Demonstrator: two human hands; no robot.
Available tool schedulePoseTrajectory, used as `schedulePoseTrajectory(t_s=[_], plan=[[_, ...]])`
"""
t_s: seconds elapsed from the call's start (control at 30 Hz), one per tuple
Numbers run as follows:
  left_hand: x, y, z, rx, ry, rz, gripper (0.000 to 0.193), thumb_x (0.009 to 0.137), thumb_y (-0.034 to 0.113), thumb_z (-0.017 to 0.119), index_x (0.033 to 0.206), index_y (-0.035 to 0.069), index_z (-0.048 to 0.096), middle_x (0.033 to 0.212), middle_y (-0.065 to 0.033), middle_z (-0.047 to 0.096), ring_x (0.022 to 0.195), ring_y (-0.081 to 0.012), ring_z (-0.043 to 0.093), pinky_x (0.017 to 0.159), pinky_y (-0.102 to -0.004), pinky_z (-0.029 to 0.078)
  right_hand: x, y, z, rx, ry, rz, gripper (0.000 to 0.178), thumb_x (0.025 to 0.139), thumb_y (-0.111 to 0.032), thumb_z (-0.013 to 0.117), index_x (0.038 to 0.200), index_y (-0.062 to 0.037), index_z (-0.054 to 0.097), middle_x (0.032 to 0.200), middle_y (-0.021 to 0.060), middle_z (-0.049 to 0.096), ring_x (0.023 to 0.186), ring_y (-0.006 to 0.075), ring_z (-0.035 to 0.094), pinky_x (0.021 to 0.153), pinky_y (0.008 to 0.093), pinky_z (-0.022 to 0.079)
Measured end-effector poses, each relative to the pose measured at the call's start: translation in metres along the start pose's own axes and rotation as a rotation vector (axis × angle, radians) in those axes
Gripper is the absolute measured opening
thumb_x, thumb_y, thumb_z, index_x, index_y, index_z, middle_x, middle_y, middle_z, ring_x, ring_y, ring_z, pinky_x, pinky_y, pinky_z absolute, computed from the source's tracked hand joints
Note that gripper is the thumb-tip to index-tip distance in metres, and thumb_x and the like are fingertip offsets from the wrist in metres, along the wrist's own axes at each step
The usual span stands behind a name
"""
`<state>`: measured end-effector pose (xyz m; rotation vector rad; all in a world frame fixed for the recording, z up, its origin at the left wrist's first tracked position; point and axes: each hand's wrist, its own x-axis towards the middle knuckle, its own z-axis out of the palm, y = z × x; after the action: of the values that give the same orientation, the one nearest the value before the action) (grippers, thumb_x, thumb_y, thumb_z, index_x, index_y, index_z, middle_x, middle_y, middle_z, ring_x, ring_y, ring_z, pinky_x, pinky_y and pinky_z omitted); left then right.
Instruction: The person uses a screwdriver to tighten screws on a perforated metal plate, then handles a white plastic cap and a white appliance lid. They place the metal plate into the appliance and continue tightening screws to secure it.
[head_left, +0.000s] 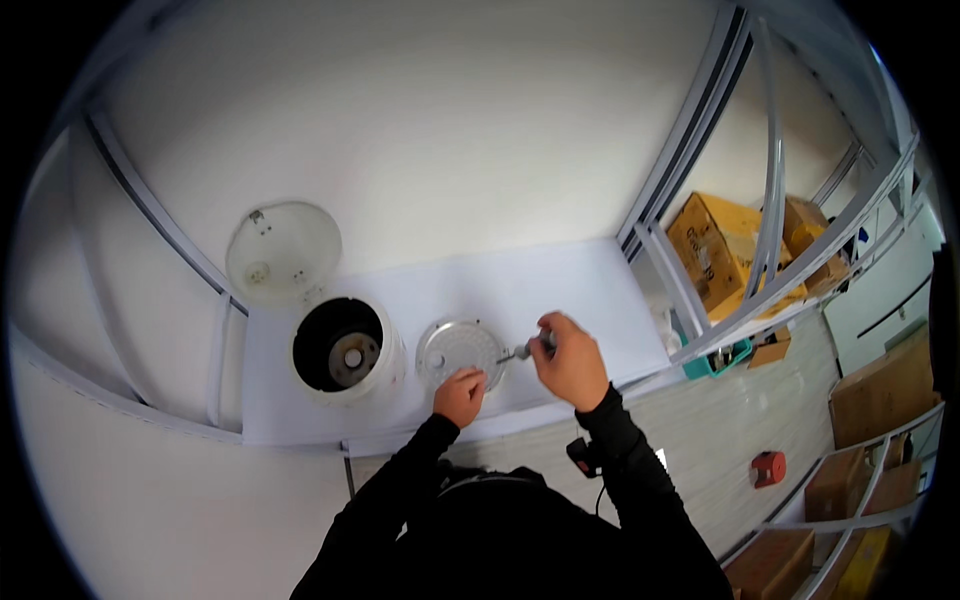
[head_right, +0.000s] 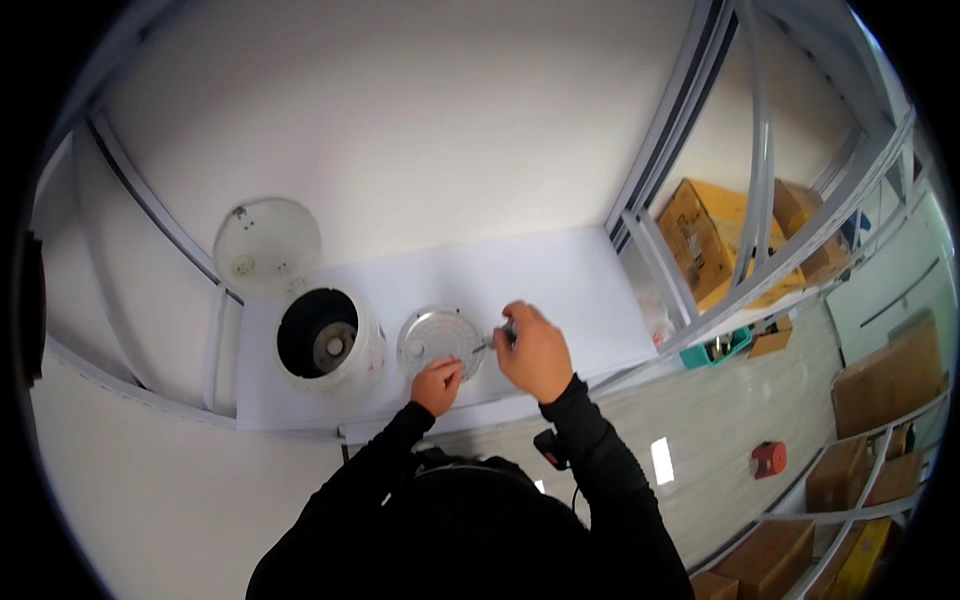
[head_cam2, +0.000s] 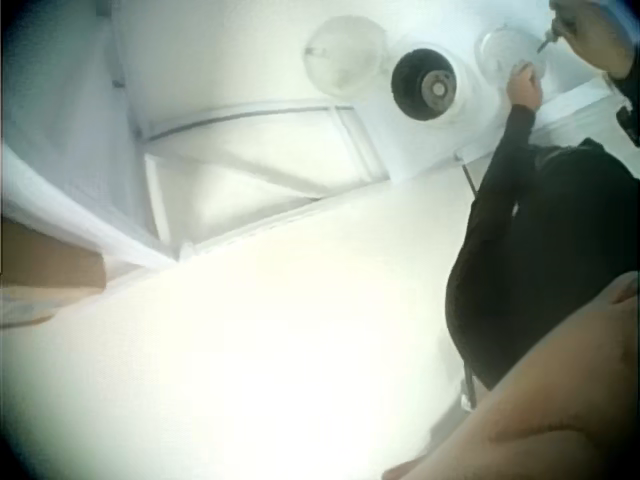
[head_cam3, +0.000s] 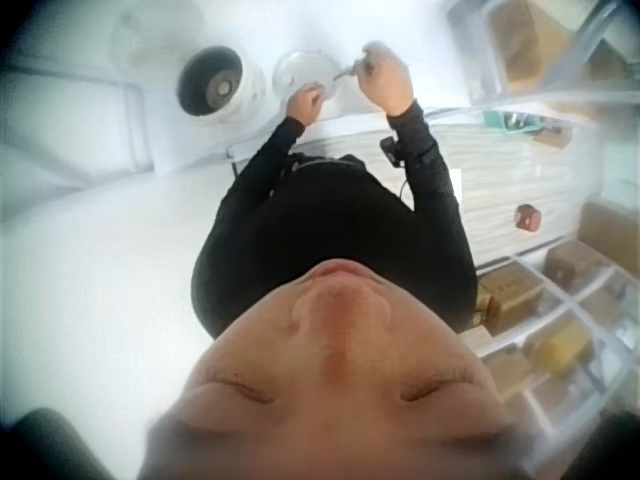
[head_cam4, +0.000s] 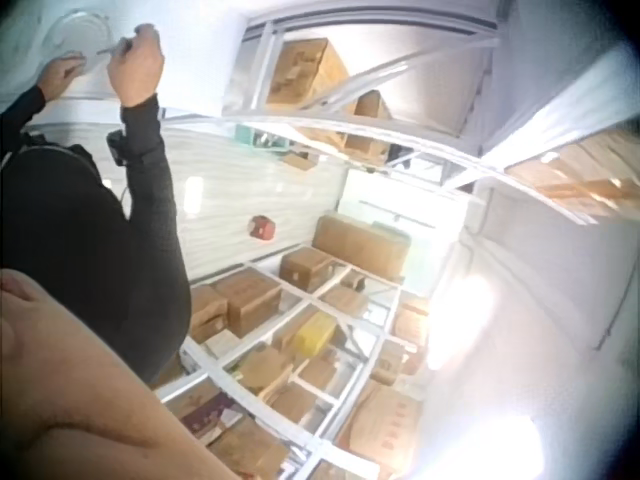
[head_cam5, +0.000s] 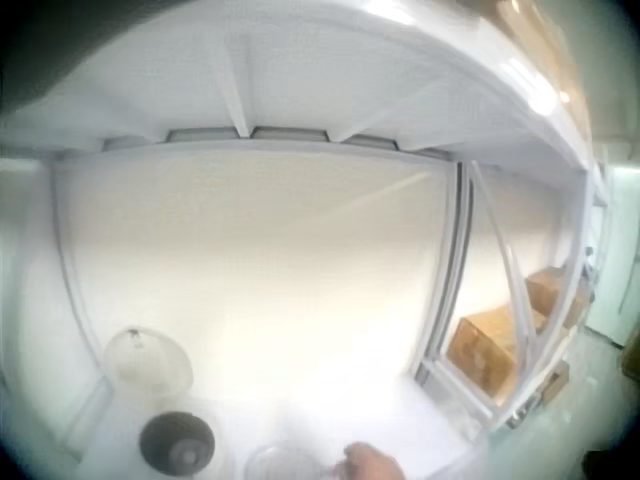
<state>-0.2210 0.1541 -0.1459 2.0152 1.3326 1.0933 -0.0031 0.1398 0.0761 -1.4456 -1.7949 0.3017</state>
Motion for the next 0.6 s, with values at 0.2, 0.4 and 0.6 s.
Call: schedulePoseTrajectory(t_s=[0.2,0.4,0.6], plan=[[0.007,-0.001,-0.002,0.124,-0.048,0.068,0.014,0.094,0.016,0.073,0.102,0.008,0.082,0.105,-0.0156,0.075,0.1,-0.0373,0.07,0.089,-0.0461,0.058,-0.004,0.011,-0.003,0.049,0.032,0.045,0.02,0.09,-0.009,0.076,0.105,-0.0025,0.065,0.095,0.0181,0.071,0.072,0.037,0.072,0.064,0.0449,0.057],[0.023,0.001,-0.011,0.312,-0.314,0.06,0.012,0.089,0.011,0.072,0.096,0.008,0.081,0.096,-0.0148,0.072,0.096,-0.0386,0.068,0.105,-0.0539,0.052,-0.01,0.016,-0.002,0.079,0.025,0.039,0.019,0.091,-0.008,0.076,0.105,-0.0024,0.065,0.094,0.0163,0.07,0.07,0.035,0.072,0.064,0.0417,0.057],[0.029,0.006,-0.015,0.399,-0.389,0.087,0.015,0.087,0.015,0.074,0.099,0.009,0.08,0.098,-0.013,0.07,0.101,-0.0386,0.067,0.111,-0.0602,0.046,-0.012,0.019,-0.004,0.083,0.034,0.032,0.019,0.091,-0.007,0.076,0.106,-0.0024,0.065,0.096,0.0151,0.07,0.07,0.034,0.072,0.064,0.042,0.057]])
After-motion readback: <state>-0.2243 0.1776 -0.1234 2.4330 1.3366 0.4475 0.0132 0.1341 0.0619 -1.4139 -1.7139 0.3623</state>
